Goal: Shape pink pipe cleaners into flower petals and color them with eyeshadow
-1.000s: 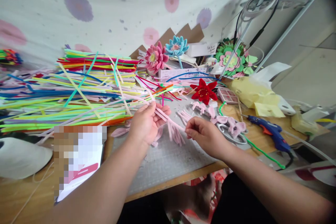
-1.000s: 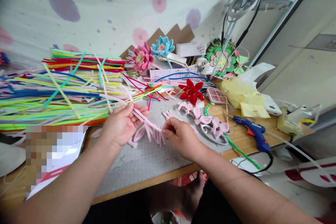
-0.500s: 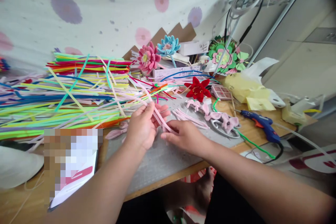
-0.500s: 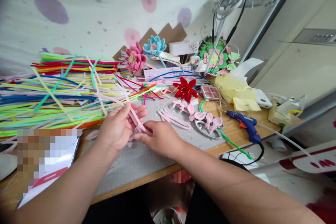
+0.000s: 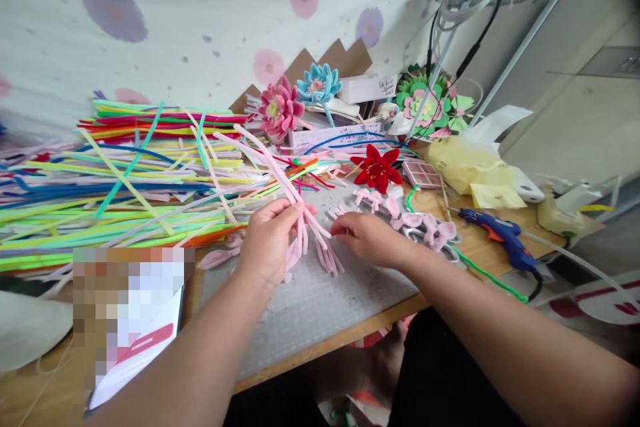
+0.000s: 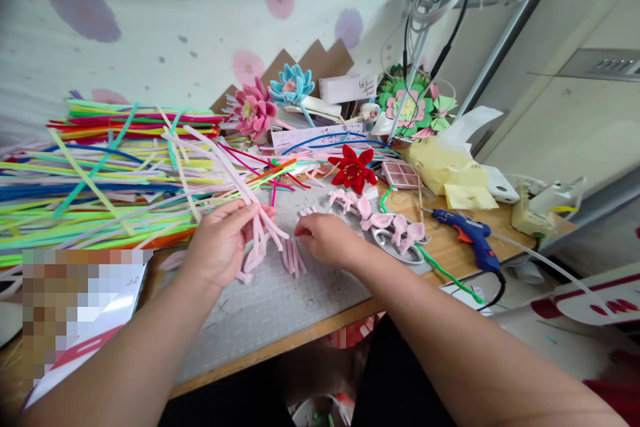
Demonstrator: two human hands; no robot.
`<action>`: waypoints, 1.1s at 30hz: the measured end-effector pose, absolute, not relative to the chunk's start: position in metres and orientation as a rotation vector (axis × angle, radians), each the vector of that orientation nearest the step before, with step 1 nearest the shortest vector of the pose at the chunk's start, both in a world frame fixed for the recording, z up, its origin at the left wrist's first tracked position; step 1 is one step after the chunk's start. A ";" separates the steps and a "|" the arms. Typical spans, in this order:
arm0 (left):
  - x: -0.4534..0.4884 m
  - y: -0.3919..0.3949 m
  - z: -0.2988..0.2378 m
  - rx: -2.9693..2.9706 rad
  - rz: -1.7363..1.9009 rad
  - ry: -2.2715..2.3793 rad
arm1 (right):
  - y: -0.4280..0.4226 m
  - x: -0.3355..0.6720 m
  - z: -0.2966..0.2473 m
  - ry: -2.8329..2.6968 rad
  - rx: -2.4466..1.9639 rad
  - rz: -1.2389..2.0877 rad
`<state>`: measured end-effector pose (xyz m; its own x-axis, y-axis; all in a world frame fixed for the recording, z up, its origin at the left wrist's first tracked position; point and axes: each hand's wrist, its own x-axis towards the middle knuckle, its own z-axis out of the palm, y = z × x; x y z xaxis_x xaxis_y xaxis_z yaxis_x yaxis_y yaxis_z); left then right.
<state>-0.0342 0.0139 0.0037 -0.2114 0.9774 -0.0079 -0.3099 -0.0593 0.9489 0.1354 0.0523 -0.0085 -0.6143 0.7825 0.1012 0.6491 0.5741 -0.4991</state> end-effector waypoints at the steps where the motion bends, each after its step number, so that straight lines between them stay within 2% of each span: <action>1: -0.035 0.015 0.002 0.901 1.501 1.123 | 0.051 0.133 -0.011 -2.563 -1.184 0.531; 4: -0.036 0.016 -0.006 0.974 1.443 1.170 | 0.046 0.125 -0.015 -2.622 -1.253 0.422; 20: -0.037 0.018 -0.012 1.104 1.324 1.323 | 0.049 0.126 -0.010 -2.248 -1.405 0.686; 26: -0.031 0.011 -0.014 1.094 1.176 1.287 | 0.042 0.132 0.003 -1.516 -0.852 1.066; 29: -0.027 0.009 -0.014 1.152 1.158 1.314 | 0.035 0.126 0.005 -1.554 -0.727 1.071; 33: -0.026 0.008 -0.012 1.278 1.148 1.349 | 0.033 0.121 0.005 -1.663 -0.811 0.950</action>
<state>-0.0260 0.0079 -0.0117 -0.0364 0.9991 -0.0200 0.1398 0.0249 0.9899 0.1210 0.0334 0.0053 -0.2609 0.8627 0.4333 0.0651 0.4635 -0.8837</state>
